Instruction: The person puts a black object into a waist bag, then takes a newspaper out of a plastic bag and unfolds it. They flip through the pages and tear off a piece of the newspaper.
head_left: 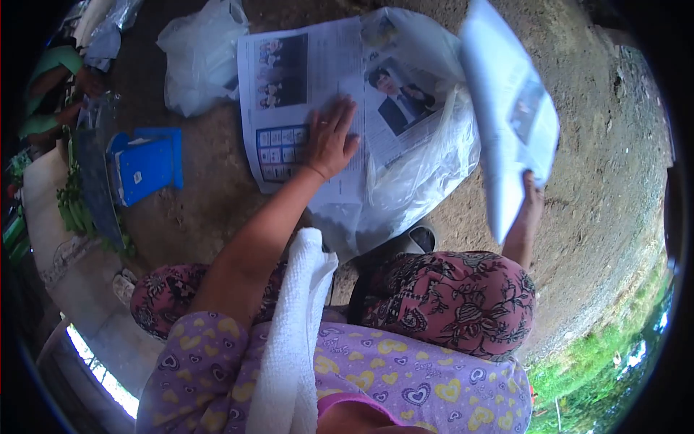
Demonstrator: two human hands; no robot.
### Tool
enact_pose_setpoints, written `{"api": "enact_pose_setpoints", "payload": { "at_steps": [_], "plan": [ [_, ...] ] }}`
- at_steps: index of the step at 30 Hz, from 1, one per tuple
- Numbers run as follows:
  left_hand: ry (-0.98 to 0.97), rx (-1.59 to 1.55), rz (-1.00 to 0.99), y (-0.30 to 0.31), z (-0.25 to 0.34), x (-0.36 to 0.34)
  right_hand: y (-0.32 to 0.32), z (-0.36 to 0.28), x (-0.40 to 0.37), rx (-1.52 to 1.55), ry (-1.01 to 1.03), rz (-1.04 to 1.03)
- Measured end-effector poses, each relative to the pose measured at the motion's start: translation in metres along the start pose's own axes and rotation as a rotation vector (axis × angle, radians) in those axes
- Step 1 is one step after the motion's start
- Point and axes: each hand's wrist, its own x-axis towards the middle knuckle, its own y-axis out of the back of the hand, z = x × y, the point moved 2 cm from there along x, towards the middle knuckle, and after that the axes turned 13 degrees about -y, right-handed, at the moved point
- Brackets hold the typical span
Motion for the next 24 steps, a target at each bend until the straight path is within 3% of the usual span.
{"api": "enact_pose_setpoints", "payload": {
  "at_steps": [2, 6, 8, 9, 10, 13, 16, 19, 20, 22, 24],
  "plan": [
    [0.020, -0.121, 0.127, 0.012, -0.002, -0.001, -0.039, 0.009, -0.016, 0.070, 0.050, -0.232],
    [0.132, -0.027, 0.146, 0.002, -0.042, -0.012, -0.079, 0.050, -0.010, 0.220, -0.149, -0.569],
    [0.156, 0.073, 0.139, -0.001, -0.056, -0.019, -0.089, 0.061, -0.013, 0.118, -0.307, -0.508],
    [0.137, 0.189, 0.143, 0.004, -0.053, -0.017, -0.092, 0.070, -0.008, 0.127, -0.368, -0.619],
    [0.015, 0.452, 0.209, 0.007, -0.042, -0.019, -0.089, 0.083, 0.003, 0.025, -0.386, -0.619],
    [0.055, 0.229, 0.217, 0.006, -0.046, -0.027, -0.084, 0.102, 0.016, -0.205, -0.446, -0.655],
    [-0.057, 0.118, -0.056, 0.026, -0.020, -0.028, -0.072, 0.107, 0.011, -0.256, -0.444, -0.659],
    [-0.050, -0.078, -0.123, 0.015, -0.026, -0.030, -0.045, 0.116, 0.035, -0.253, -0.133, -0.589],
    [-0.053, -0.124, -0.154, 0.011, -0.030, -0.032, -0.037, 0.105, 0.042, -0.428, -0.007, -0.550],
    [-0.048, -0.179, -0.143, 0.014, -0.031, -0.032, -0.032, 0.081, 0.035, -0.893, 0.400, -0.130],
    [-0.049, -0.212, -0.149, 0.015, -0.030, -0.031, -0.036, 0.068, 0.032, -1.130, 0.965, -0.035]
  ]
}}
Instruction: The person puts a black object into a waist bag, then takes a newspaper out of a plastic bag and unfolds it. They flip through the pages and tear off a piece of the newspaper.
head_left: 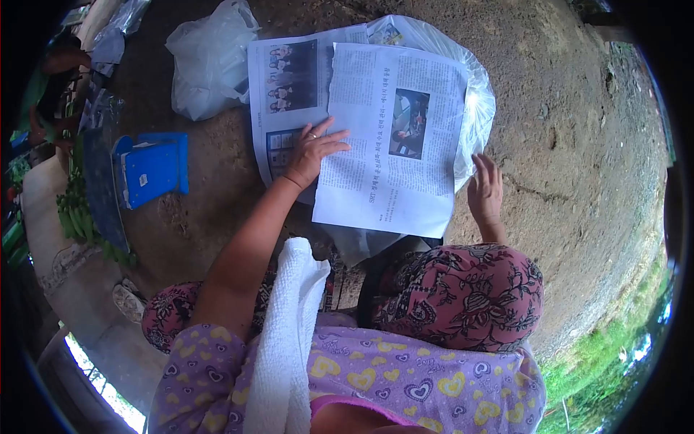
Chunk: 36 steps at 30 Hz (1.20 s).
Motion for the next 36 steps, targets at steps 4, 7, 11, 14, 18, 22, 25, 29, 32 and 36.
{"api": "enact_pose_setpoints", "payload": {
  "at_steps": [4, 7, 11, 14, 18, 22, 25, 29, 32, 36],
  "plan": [
    [-0.014, 0.009, -0.048, -0.001, -0.001, 0.007, -0.009, -0.014, 0.017, -0.203, 0.387, -0.139],
    [0.000, -0.019, -0.080, 0.005, -0.003, 0.009, -0.025, -0.017, 0.038, -0.227, 0.515, -0.330],
    [0.024, -0.057, -0.098, 0.012, -0.001, 0.017, -0.005, -0.026, 0.054, -0.060, 0.535, -0.456],
    [0.035, -0.134, 0.021, 0.009, -0.012, 0.023, -0.016, -0.016, 0.065, 0.208, 0.433, -0.494],
    [0.081, -0.154, 0.048, 0.020, -0.017, 0.030, -0.017, -0.015, 0.068, 0.585, 0.119, -0.524],
    [0.262, -0.283, 0.266, 0.032, -0.010, 0.024, -0.020, -0.039, 0.071, 0.966, -0.130, -0.463],
    [0.461, -0.283, 0.442, 0.023, -0.017, 0.017, -0.038, -0.053, 0.091, 0.943, -0.258, -0.586],
    [0.649, -0.207, 0.482, -0.001, -0.044, 0.013, -0.050, -0.081, 0.104, 1.070, -0.367, -0.551],
    [0.647, -0.207, 0.458, 0.012, -0.033, 0.022, -0.044, -0.086, 0.111, 0.930, -0.353, -0.520],
    [0.589, -0.207, 0.510, 0.021, -0.017, 0.035, -0.026, -0.073, 0.127, 0.838, -0.265, -0.509]
  ]
}}
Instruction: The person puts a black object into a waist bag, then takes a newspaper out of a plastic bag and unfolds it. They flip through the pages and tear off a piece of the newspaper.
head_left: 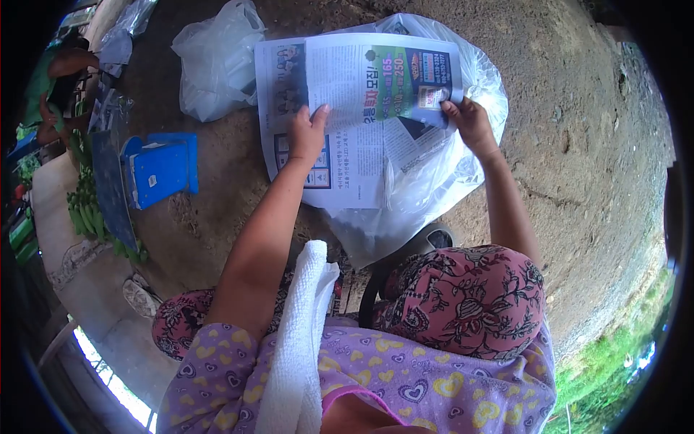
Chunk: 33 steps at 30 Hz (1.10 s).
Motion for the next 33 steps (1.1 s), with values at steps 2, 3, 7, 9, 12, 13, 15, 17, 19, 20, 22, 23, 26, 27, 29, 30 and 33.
{"api": "enact_pose_setpoints", "payload": {
  "at_steps": [2, 3, 7, 9, 12, 13, 15, 17, 19, 20, 22, 23, 26, 27, 29, 30, 33],
  "plan": [
    [-0.022, -0.013, 0.012, 0.001, 0.004, 0.001, 0.005, -0.008, -0.006, 0.092, 0.049, -0.058],
    [-0.040, -0.019, 0.023, 0.000, 0.008, 0.003, 0.010, -0.010, -0.007, 0.098, 0.064, -0.061],
    [-0.126, 0.025, 0.084, 0.000, 0.002, 0.006, 0.011, -0.018, -0.019, 0.242, 0.158, -0.188],
    [-0.134, -0.024, 0.100, 0.001, 0.005, 0.005, 0.009, -0.018, -0.024, 0.259, 0.182, -0.237],
    [-0.113, -0.077, 0.102, -0.001, 0.012, 0.000, 0.004, 0.004, -0.025, 0.145, 0.090, -0.234],
    [-0.135, -0.056, 0.093, -0.002, 0.011, -0.001, 0.003, 0.008, -0.025, 0.190, 0.072, -0.253],
    [-0.182, -0.011, 0.082, -0.005, 0.005, -0.001, 0.005, 0.012, -0.028, 0.196, 0.040, -0.292],
    [-0.187, 0.107, 0.042, -0.010, -0.002, 0.001, 0.003, 0.017, -0.032, 0.160, -0.001, -0.271],
    [-0.165, 0.267, -0.005, -0.015, -0.003, 0.000, -0.003, 0.027, -0.033, 0.079, -0.056, -0.196],
    [-0.132, 0.299, -0.011, -0.017, -0.005, -0.002, -0.004, 0.031, -0.034, 0.089, -0.034, -0.179],
    [-0.063, 0.367, -0.039, -0.017, 0.000, -0.009, -0.006, 0.033, -0.030, 0.082, -0.031, -0.169],
    [-0.065, 0.374, -0.047, -0.018, -0.002, -0.013, -0.007, 0.039, -0.030, 0.077, -0.037, -0.133],
    [-0.051, 0.402, -0.058, -0.018, -0.005, -0.012, -0.007, 0.043, -0.019, 0.016, -0.067, -0.025],
    [-0.023, 0.415, -0.075, -0.016, 0.000, -0.010, -0.007, 0.044, -0.019, -0.030, -0.109, 0.009],
    [0.006, 0.437, -0.092, -0.015, 0.003, -0.009, -0.009, 0.043, -0.017, -0.071, -0.152, 0.058],
    [0.006, 0.446, -0.093, -0.016, 0.003, -0.008, -0.010, 0.041, -0.017, -0.066, -0.154, 0.073],
    [-0.005, 0.472, -0.107, -0.016, 0.000, -0.007, -0.010, 0.042, -0.018, -0.225, -0.145, 0.228]
  ]
}}
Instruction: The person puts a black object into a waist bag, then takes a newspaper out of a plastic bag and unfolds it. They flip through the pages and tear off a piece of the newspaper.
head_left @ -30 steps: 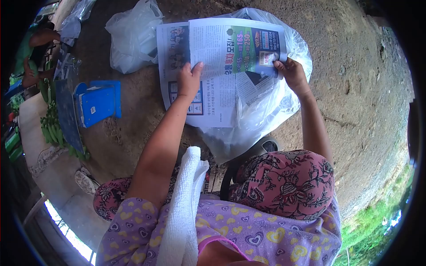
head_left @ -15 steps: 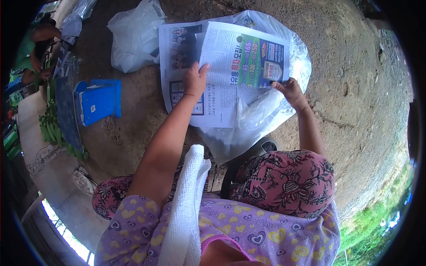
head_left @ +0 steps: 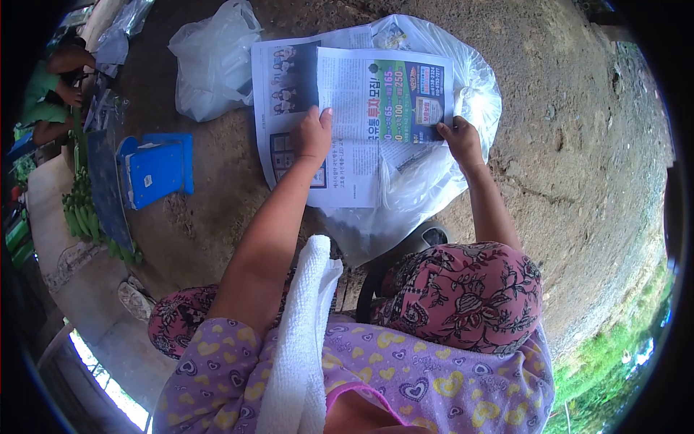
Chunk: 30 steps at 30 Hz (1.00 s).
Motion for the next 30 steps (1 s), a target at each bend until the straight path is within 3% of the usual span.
{"api": "enact_pose_setpoints", "payload": {
  "at_steps": [7, 22, 25, 30],
  "plan": [
    [-0.035, 0.034, 0.003, -0.004, -0.003, 0.001, -0.005, -0.004, -0.017, -0.131, 0.023, 0.267],
    [-0.032, 0.128, -0.070, 0.004, 0.010, 0.005, -0.010, -0.009, -0.012, -0.313, 0.057, 0.383],
    [-0.066, 0.053, 0.028, 0.000, 0.004, 0.004, -0.011, -0.011, -0.014, -0.273, 0.073, 0.405],
    [0.048, -0.033, 0.010, 0.007, -0.003, 0.007, -0.011, -0.013, -0.019, -0.273, 0.095, 0.412]
  ]
}}
